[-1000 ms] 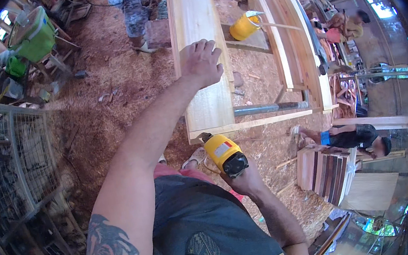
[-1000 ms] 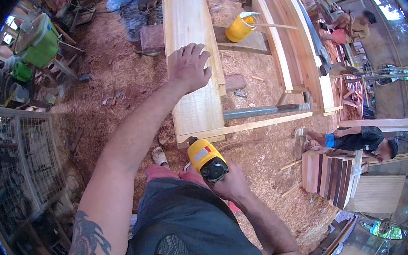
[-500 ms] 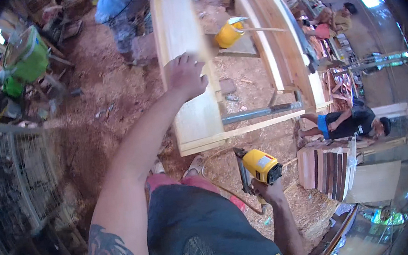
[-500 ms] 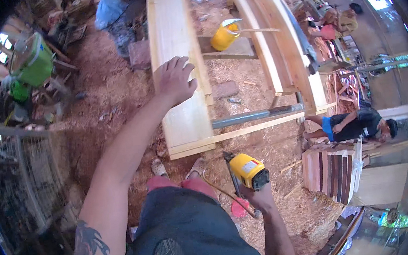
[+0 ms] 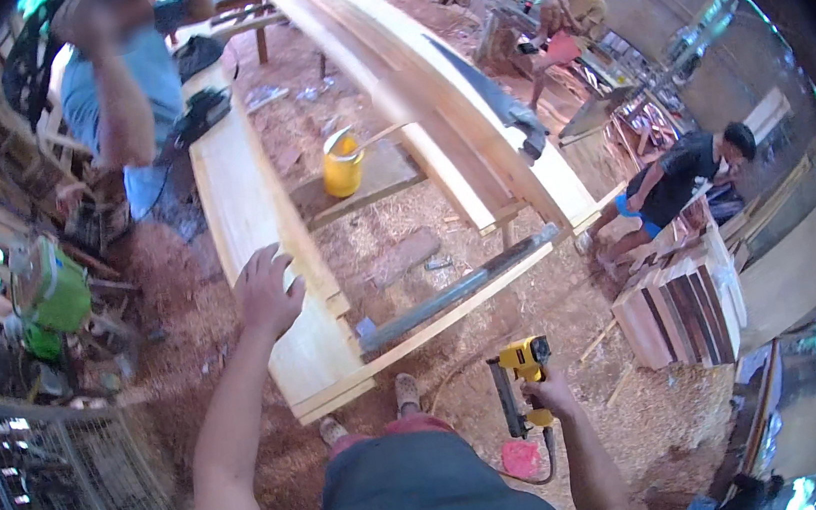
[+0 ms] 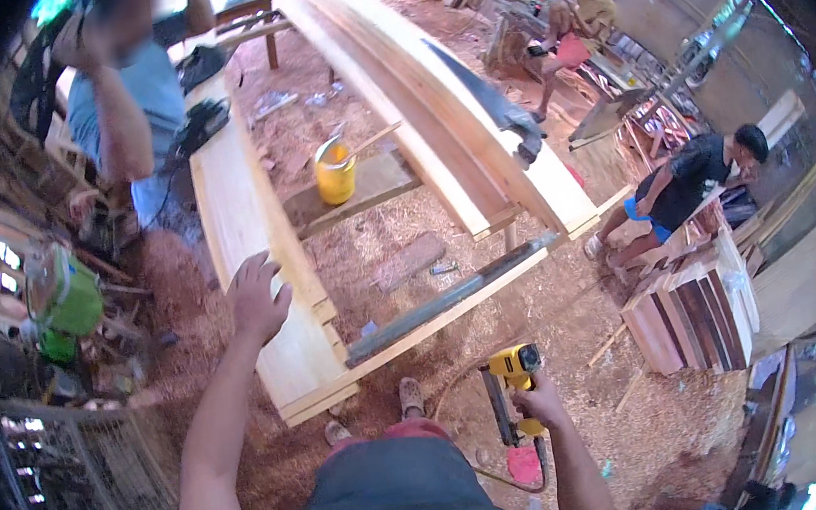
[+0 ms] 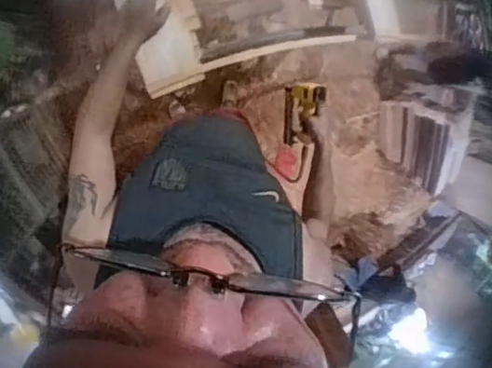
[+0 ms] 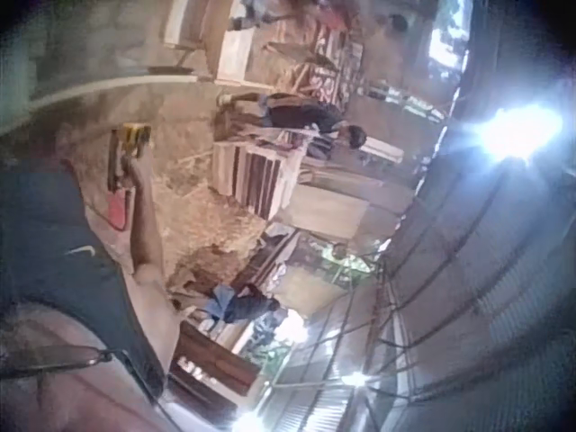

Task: The person constructs a wood frame by joining wooden beams with a pneumatic nail gun, uses a hand saw to cut a wooden piece, and applies liquid from a container using a brush to a joint.

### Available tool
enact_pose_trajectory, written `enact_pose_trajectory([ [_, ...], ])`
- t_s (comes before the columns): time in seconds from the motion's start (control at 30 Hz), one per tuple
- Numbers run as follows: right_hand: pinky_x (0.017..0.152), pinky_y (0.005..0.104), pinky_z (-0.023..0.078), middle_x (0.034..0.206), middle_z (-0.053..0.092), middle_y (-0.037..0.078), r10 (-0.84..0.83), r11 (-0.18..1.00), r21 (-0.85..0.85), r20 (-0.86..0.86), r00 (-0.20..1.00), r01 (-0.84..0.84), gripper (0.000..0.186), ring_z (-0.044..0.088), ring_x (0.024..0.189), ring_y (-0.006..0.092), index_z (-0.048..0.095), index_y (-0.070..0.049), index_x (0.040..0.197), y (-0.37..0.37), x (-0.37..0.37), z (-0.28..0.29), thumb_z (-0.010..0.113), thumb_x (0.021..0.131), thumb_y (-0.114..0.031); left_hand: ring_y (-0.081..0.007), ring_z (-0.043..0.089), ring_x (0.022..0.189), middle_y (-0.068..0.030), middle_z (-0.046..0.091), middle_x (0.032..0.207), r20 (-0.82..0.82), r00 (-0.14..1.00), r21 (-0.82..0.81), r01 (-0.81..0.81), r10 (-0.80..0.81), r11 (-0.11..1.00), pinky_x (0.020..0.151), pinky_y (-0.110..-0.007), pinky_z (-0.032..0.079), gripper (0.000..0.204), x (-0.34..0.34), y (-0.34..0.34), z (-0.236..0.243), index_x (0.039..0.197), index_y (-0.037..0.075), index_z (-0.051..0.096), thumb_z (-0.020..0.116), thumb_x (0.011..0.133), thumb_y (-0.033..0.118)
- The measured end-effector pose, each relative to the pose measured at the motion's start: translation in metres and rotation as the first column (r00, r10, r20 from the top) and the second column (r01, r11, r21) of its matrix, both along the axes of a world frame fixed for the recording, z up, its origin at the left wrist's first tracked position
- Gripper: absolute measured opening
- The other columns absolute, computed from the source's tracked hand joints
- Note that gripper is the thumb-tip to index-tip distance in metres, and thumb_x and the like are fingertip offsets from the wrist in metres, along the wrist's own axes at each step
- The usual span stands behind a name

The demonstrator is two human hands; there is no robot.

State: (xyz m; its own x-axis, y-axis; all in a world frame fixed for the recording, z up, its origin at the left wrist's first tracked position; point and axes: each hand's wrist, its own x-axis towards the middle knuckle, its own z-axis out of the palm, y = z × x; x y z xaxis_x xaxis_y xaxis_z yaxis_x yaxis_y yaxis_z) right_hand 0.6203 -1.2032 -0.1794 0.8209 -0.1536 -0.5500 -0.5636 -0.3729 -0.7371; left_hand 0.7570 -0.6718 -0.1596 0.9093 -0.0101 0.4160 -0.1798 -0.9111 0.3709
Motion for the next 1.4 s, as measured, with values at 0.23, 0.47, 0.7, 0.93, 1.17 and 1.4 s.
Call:
enact_pose_trajectory([
  [0.23, 0.062, 0.0336, 0.055, 0.091, 0.069, 0.008, -0.120, 0.929, 0.348, -0.042, 0.992, 0.127, 0.028, 0.067, 0.071, 0.0183, 0.061, -0.002, 0.114, -0.053, 0.097, -0.055, 0.067, 0.093, -0.021, -0.0372, 0.045, 0.128, -0.0186, 0.053, 0.132, -0.039, 0.999, 0.069, -0.009, 0.011, 0.998, 0.109, -0.048, 0.035, 0.037, -0.002, -0.009, 0.019, 0.112, 0.004, 0.057, 0.068, 0.079, 0.018],
  [0.47, 0.061, 0.0343, 0.056, 0.083, 0.066, 0.007, -0.068, 0.664, 0.743, -0.046, 0.997, 0.080, 0.031, 0.065, 0.069, 0.0191, 0.061, -0.003, 0.113, -0.052, 0.210, -0.080, 0.063, 0.095, -0.027, -0.0420, 0.047, 0.125, -0.0240, 0.053, 0.129, 0.000, 0.998, 0.052, -0.070, 0.070, 0.996, 0.108, -0.050, 0.037, 0.037, -0.004, -0.011, 0.003, 0.112, -0.001, 0.054, 0.062, 0.076, 0.007],
  [0.7, 0.068, 0.0306, 0.058, 0.095, 0.071, 0.008, -0.056, 0.439, 0.892, -0.093, 0.994, 0.108, 0.035, 0.068, 0.077, 0.0189, 0.061, -0.004, 0.117, -0.054, 0.291, -0.101, 0.071, 0.090, -0.025, -0.0390, 0.051, 0.117, -0.0227, 0.056, 0.120, -0.072, 0.980, -0.034, -0.187, 0.184, 0.982, 0.104, -0.045, 0.041, 0.044, 0.011, -0.038, 0.007, 0.115, -0.003, 0.053, 0.058, 0.072, 0.005],
  [0.93, 0.065, 0.0298, 0.056, 0.095, 0.068, 0.004, 0.015, 0.289, 0.950, 0.119, 0.993, -0.118, 0.045, 0.065, 0.073, 0.0140, 0.058, -0.006, 0.120, -0.051, 0.316, -0.138, 0.074, 0.088, -0.034, -0.0336, 0.060, 0.101, -0.0158, 0.063, 0.100, -0.238, 0.895, -0.223, -0.428, 0.377, 0.876, 0.090, -0.041, 0.048, 0.025, 0.038, -0.079, 0.003, 0.102, 0.004, 0.063, 0.064, 0.078, 0.012],
  [1.17, 0.066, 0.0295, 0.056, 0.097, 0.068, 0.004, 0.039, 0.207, 0.977, 0.035, 0.999, -0.042, 0.044, 0.064, 0.075, 0.0137, 0.058, -0.007, 0.120, -0.036, 0.315, -0.115, 0.072, 0.089, -0.035, -0.0269, 0.065, 0.101, -0.0147, 0.069, 0.105, -0.632, 0.740, -0.442, -0.099, -0.231, 0.891, 0.090, -0.038, 0.050, 0.049, 0.117, -0.236, -0.067, 0.111, 0.002, 0.066, 0.058, 0.094, 0.048],
  [1.4, 0.077, 0.0355, 0.056, 0.108, 0.066, 0.012, 0.029, 0.087, 0.996, -0.006, 1.000, 0.004, 0.052, 0.065, 0.086, 0.0201, 0.053, 0.001, 0.126, -0.009, 0.339, -0.130, 0.062, 0.095, -0.039, -0.0210, 0.063, 0.082, -0.0095, 0.067, 0.097, -0.758, 0.421, -0.651, -0.525, -0.498, 0.548, 0.073, -0.037, 0.053, 0.043, 0.173, -0.316, -0.151, 0.118, 0.003, 0.061, 0.046, 0.102, 0.040],
])
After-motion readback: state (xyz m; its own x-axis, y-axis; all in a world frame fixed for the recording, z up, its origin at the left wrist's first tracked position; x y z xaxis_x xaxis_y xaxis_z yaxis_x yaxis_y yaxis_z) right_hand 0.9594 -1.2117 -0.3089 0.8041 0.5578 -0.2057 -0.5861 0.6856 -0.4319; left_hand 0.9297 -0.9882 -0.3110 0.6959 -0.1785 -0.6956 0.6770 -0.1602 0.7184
